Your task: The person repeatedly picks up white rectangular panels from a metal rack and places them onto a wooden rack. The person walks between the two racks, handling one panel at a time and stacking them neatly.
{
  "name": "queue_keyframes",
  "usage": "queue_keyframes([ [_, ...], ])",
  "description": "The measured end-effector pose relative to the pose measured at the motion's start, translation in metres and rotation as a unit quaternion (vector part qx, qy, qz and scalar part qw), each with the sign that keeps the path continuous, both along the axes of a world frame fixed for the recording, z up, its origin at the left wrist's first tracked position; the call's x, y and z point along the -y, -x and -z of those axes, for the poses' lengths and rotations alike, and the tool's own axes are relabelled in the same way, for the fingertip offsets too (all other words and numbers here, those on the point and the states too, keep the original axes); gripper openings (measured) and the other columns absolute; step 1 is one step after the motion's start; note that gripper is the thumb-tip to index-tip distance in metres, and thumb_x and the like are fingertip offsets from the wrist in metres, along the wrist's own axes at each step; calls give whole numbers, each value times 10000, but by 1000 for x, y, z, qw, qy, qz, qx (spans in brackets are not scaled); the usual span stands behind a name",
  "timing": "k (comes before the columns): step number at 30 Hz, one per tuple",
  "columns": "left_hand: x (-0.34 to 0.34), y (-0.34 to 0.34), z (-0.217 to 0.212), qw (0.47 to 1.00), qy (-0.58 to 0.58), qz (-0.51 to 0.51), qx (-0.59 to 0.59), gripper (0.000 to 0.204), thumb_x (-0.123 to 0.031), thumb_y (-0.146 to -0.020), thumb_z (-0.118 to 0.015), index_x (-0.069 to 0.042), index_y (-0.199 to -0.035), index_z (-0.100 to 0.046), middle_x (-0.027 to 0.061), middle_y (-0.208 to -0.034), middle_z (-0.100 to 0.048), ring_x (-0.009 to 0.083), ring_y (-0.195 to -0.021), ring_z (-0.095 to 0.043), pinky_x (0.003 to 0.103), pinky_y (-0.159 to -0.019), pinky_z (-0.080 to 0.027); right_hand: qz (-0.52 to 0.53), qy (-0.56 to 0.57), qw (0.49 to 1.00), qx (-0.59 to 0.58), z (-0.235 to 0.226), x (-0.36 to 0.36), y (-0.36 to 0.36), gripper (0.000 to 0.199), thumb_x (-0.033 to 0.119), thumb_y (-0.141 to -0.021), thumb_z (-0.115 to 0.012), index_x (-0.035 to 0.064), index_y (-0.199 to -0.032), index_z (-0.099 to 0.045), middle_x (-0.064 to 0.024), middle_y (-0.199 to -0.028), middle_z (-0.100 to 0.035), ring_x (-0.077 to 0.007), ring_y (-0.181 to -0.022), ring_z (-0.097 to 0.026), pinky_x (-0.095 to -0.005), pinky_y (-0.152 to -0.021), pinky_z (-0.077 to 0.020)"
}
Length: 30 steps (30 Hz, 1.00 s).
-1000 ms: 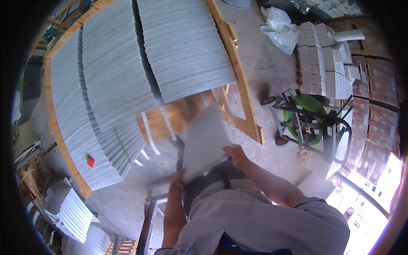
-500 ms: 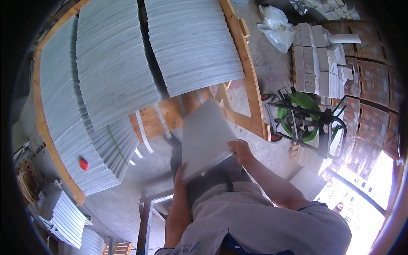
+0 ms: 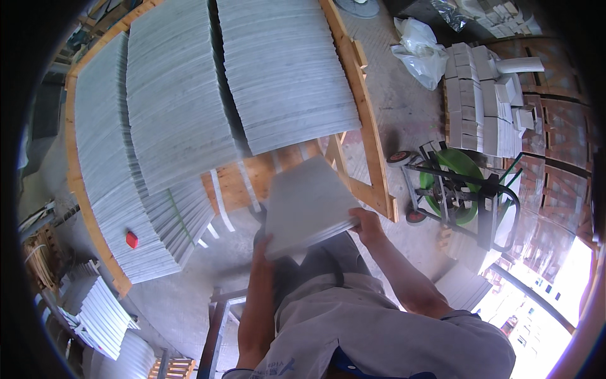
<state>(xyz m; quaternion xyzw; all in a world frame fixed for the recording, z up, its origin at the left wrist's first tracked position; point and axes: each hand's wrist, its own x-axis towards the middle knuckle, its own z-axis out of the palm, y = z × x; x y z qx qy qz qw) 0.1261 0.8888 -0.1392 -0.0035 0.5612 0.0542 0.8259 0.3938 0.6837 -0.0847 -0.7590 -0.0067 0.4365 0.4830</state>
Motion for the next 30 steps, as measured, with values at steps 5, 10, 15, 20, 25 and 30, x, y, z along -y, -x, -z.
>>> queue_keyframes([
  [5, -18, 4, 17, 999, -30, 27, 20, 391, -192, -853, -513, 27, -1170, -444, 157, -1056, -575, 294, -936, -580, 399, -826, -484, 133, -5, 986, -102, -30, -23, -15, 295, 19, -671, -672, 14, -959, -609, -115, -889, -615, -236, -809, -606, -356, -711, -500],
  [10, -27, 15, 51, 978, -171, 119, -19, 347, -161, -846, -520, 29, -1133, -475, 155, -1036, -585, 292, -933, -583, 398, -821, -490, 296, -17, 919, -259, -60, -53, -27, 194, 142, -744, -588, 24, -898, -604, -95, -883, -561, -223, -811, -566, -370, -679, -500],
  [15, -48, -25, 22, 972, -214, 95, -8, 310, -104, -832, -533, 30, -1108, -487, 166, -1030, -584, 309, -944, -577, 427, -827, -485, 309, -21, 920, -240, -43, -69, -42, 244, 139, -736, -601, 30, -952, -571, -94, -906, -556, -219, -822, -565, -377, -653, -503],
  [20, -72, -67, 9, 997, -10, -59, 55, 311, -84, -820, -545, 32, -1101, -481, 184, -1033, -572, 344, -939, -570, 460, -829, -476, 308, -42, 925, -219, -24, -74, -55, 365, 149, -731, -614, -3, -1051, -529, -121, -964, -549, -246, -870, -568, -373, -676, -515],
  [25, -91, -83, 31, 998, -23, -47, 44, 320, -77, -808, -553, 68, -1083, -476, 198, -1002, -566, 318, -903, -582, 416, -800, -495, 322, -55, 919, -220, -16, -80, -63, 443, 148, -725, -628, -69, -1090, -499, -150, -1013, -542, -263, -903, -567, -384, -697, -521],
  [30, -104, -87, 40, 997, -17, -40, 69, 341, -89, -800, -570, 70, -1087, -476, 194, -992, -570, 322, -900, -581, 412, -806, -493, 327, -53, 922, -200, 9, -97, -62, 415, 136, -713, -638, -59, -1058, -517, -142, -991, -549, -259, -884, -573, -394, -695, -525],
])
